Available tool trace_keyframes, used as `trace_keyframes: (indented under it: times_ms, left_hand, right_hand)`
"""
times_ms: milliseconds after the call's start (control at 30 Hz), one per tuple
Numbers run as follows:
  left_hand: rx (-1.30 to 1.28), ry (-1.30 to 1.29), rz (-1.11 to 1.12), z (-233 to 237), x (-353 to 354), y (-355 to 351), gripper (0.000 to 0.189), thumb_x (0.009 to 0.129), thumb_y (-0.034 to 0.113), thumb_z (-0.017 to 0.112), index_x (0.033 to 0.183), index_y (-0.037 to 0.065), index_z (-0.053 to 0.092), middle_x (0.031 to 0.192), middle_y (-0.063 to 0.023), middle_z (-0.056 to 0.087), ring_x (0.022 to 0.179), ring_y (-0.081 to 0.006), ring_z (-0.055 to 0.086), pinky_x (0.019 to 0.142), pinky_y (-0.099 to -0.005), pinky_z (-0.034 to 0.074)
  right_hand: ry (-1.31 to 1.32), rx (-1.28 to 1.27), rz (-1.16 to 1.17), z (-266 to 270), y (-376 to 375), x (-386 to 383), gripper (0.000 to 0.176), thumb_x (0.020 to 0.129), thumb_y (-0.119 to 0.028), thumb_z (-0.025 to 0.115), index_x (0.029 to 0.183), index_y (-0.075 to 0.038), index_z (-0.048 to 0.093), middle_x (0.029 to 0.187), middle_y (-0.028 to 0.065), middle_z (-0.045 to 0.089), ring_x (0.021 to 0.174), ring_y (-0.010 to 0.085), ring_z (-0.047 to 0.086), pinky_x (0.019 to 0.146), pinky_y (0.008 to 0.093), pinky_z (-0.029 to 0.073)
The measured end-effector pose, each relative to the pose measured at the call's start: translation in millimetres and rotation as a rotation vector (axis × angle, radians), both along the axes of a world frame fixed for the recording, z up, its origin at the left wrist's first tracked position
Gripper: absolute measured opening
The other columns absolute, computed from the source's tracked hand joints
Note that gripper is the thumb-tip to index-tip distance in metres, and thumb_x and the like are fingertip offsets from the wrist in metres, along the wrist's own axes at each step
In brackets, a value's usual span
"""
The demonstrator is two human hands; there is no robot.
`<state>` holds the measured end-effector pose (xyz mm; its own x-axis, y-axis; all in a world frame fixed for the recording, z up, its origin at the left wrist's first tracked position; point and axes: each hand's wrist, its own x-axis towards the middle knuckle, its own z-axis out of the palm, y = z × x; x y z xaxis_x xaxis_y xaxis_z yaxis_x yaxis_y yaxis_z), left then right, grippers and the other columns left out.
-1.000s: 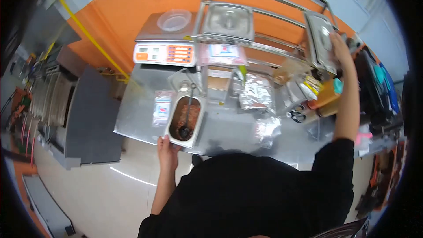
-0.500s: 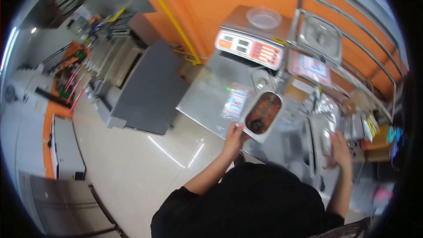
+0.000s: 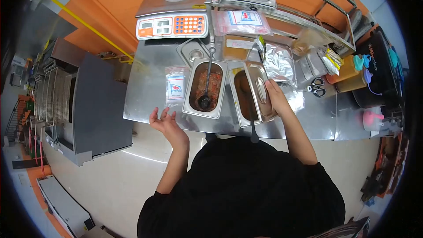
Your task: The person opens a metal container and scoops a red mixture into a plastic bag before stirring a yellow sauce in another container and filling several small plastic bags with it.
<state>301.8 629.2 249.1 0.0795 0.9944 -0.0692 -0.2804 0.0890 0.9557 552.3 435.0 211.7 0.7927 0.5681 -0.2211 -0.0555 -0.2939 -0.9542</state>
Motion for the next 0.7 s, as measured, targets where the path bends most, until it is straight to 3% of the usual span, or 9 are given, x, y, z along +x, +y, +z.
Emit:
trace_keyframes:
  times_ms: [100,200,267,333,433,533,567,667,700]
  left_hand:
    - [0.055,-0.003,-0.007,2,0,4,0.042,0.086,0.003,0.042,0.124,0.011,0.027,0.132,-0.007,0.029,0.107,-0.0182,0.045,0.089,-0.037,0.04]
    - [0.095,0.004,0.009,5,1,9,0.041,0.084,0.001,0.042,0.123,0.01,0.029,0.131,-0.0071,0.03,0.105,-0.0176,0.045,0.087,-0.0346,0.039]
    - [0.146,0.026,0.005,5,1,13,0.041,0.084,-0.001,0.041,0.122,0.008,0.031,0.131,-0.0073,0.031,0.104,-0.0175,0.044,0.087,-0.0341,0.039]
    - [0.233,0.05,-0.019,12,4,13,0.042,0.081,-0.003,0.043,0.12,0.007,0.033,0.13,-0.0073,0.032,0.103,-0.0168,0.044,0.086,-0.033,0.038]
    - [0.531,0.147,-0.116,16,8,7,0.046,0.076,-0.003,0.05,0.119,0.011,0.041,0.127,-0.0077,0.038,0.103,-0.0184,0.045,0.086,-0.0351,0.038]
    - [1.361,0.733,-0.99,69,19,-7,0.049,0.072,0.004,0.06,0.118,0.018,0.049,0.122,-0.0043,0.046,0.106,-0.0192,0.047,0.089,-0.0395,0.036]
    - [1.382,0.797,-1.096,83,32,-27,0.047,0.071,0.008,0.063,0.115,0.02,0.053,0.118,-0.0023,0.051,0.108,-0.0186,0.049,0.091,-0.0411,0.035]
    - [1.567,0.844,-1.202,77,58,-67,0.04,0.07,0.014,0.067,0.109,0.02,0.059,0.113,0.0012,0.057,0.111,-0.0159,0.051,0.095,-0.0436,0.032]
    - [1.654,0.834,-1.201,70,62,-70,0.038,0.071,0.016,0.067,0.108,0.018,0.06,0.113,0.002,0.058,0.112,-0.0148,0.052,0.096,-0.044,0.031]
  right_hand:
    - [0.23,0.073,-0.088,-6,-10,2,0.048,0.096,-0.037,0.042,0.123,0.003,0.047,0.114,0.0093,0.055,0.104,0.0142,0.049,0.093,0.0275,0.038]
    - [0.157,0.204,-0.228,-13,-30,-5,0.049,0.097,-0.037,0.041,0.123,0.005,0.046,0.118,0.013,0.053,0.109,0.0178,0.048,0.096,0.0276,0.034]
    - [0.036,0.154,-0.262,-2,-57,-7,0.057,0.095,-0.041,0.041,0.127,0.007,0.043,0.126,0.0148,0.049,0.118,0.0226,0.043,0.101,0.031,0.03]
    - [-0.223,-0.184,-0.31,15,-103,3,0.058,0.094,-0.042,0.042,0.127,0.005,0.043,0.127,0.0152,0.048,0.119,0.0232,0.043,0.102,0.0323,0.03]
    - [-0.264,-0.114,-0.44,11,-189,29,0.045,0.095,-0.037,0.043,0.113,0.003,0.048,0.107,0.0119,0.052,0.102,0.0191,0.046,0.089,0.0305,0.035]
    - [-0.425,-0.051,-0.571,59,-235,31,0.027,0.095,-0.028,0.048,0.089,-0.001,0.05,0.08,0.0035,0.05,0.08,0.0121,0.047,0.069,0.0294,0.04]
    - [-0.509,-0.294,-0.518,56,-255,37,0.019,0.092,-0.022,0.051,0.087,-0.003,0.05,0.078,0.007,0.056,0.073,0.0191,0.056,0.064,0.0335,0.043]
    - [-0.829,-0.952,-0.322,56,-247,34,0.014,0.089,-0.02,0.053,0.089,-0.006,0.051,0.08,0.0121,0.059,0.072,0.0307,0.059,0.062,0.0387,0.044]
    - [-0.979,-0.918,-0.3,49,-244,35,0.009,0.086,-0.018,0.055,0.089,-0.009,0.053,0.079,0.013,0.058,0.07,0.0345,0.058,0.058,0.0413,0.045]
